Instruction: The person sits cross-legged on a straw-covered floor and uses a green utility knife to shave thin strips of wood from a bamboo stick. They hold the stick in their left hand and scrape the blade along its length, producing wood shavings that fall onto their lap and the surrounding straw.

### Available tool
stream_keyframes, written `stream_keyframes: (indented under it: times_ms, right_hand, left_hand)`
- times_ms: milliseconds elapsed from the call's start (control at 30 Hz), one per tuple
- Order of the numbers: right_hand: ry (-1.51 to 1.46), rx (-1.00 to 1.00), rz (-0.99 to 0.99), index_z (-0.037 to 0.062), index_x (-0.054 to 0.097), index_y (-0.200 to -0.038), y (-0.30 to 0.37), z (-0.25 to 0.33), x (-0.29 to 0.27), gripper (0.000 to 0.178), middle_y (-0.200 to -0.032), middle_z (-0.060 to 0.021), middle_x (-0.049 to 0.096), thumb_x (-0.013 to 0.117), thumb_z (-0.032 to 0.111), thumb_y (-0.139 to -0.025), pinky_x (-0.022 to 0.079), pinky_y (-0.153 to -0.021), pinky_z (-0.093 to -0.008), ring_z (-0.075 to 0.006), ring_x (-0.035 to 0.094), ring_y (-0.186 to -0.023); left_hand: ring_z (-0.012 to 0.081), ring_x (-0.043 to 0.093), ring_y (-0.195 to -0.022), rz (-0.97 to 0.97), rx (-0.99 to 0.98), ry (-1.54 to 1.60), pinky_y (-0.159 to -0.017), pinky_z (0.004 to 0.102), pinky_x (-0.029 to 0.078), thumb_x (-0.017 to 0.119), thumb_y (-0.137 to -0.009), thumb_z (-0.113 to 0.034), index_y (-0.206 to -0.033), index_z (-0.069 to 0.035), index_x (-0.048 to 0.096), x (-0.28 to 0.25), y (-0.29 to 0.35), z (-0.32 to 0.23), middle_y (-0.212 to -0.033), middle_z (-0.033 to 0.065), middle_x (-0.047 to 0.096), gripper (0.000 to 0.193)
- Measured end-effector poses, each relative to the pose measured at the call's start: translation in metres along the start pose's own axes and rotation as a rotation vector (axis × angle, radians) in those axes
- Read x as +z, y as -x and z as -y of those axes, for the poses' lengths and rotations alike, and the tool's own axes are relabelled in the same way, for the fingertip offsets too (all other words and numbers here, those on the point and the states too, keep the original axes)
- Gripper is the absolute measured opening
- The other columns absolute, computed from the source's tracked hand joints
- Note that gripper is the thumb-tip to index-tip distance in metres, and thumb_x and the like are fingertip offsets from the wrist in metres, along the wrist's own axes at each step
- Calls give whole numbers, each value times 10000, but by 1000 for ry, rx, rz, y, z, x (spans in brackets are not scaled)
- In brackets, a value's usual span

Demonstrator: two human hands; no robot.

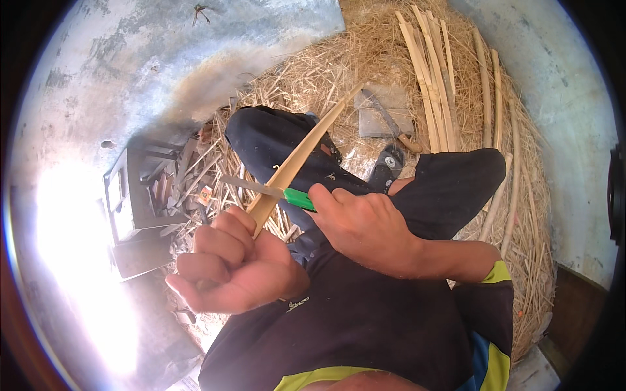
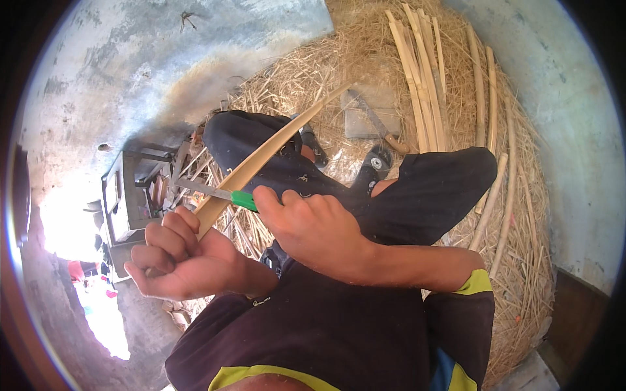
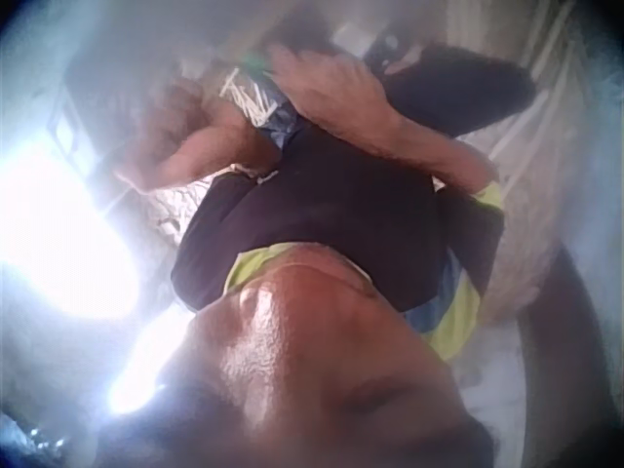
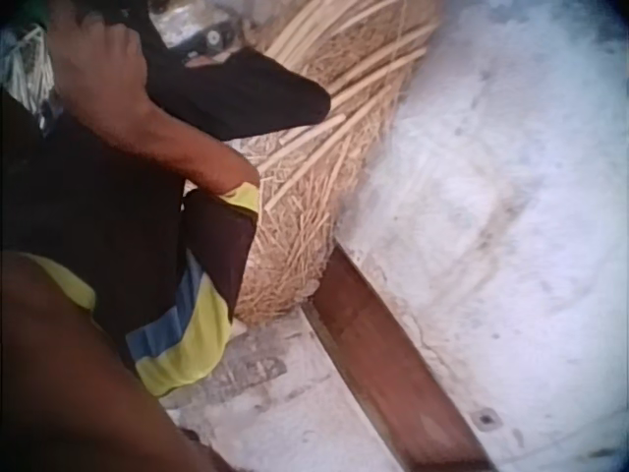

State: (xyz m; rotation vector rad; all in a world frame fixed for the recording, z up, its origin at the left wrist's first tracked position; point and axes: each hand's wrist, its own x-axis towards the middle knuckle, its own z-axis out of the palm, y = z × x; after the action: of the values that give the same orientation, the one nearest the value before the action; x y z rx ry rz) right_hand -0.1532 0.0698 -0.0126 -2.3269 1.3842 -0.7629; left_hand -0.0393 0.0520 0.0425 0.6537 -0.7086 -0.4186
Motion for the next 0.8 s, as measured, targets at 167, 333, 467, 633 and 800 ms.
stream_keyframes:
  times_ms: [167, 333, 467, 633, 800]
  right_hand:
    - [130, 137, 53, 59, 491, -923, 2, -25, 11, 116, -609, -115, 576, 510, 173, -906, 491, -442, -409, -287, 617, -501]
    - [-109, 282, 20, 22, 495, -976, 2, -40, 7, 226, -643, -192, 608, 501, 245, -940, 478, -481, -486, -363, 616, -550]
    - [-289, 29, -21, 17, 475, -918, 9, 0, -10, 236, -562, -169, 551, 570, 234, -918, 439, -464, -432, -347, 592, -537]
    - [-169, 161, 77, 27, 482, -886, 0, -19, -8, 200, -562, -156, 548, 593, 191, -904, 439, -433, -417, -337, 583, -504]
    - [-167, 168, 90, 24, 481, -894, 7, -19, -3, 203, -574, -150, 548, 602, 186, -894, 435, -422, -419, -331, 580, -498]
  left_hand:
    - [80, 81, -422, 12, -45, 12, -429, 253, 144, 382, -943, -405, -565, -183, 188, 1, -2, 1, -483, -36, 128, 479]
    - [84, 144, -404, 228, -12, 114, -442, 248, 206, 350, -957, -376, -564, -175, 203, -4, -3, 1, -480, -27, 169, 466]
    - [123, 223, -462, 228, 45, -31, -518, 282, 274, 347, -955, -368, -564, -167, 215, 2, 1, -2, -500, -8, 185, 459]
    - [151, 283, -610, 172, 195, -140, -661, 306, 299, 342, -954, -348, -577, -168, 230, -5, -3, 2, -525, -6, 167, 433]
    - [143, 297, -748, 18, 318, -288, -859, 323, 280, 370, -951, -328, -605, -170, 254, 4, -2, 6, -543, -11, 150, 398]
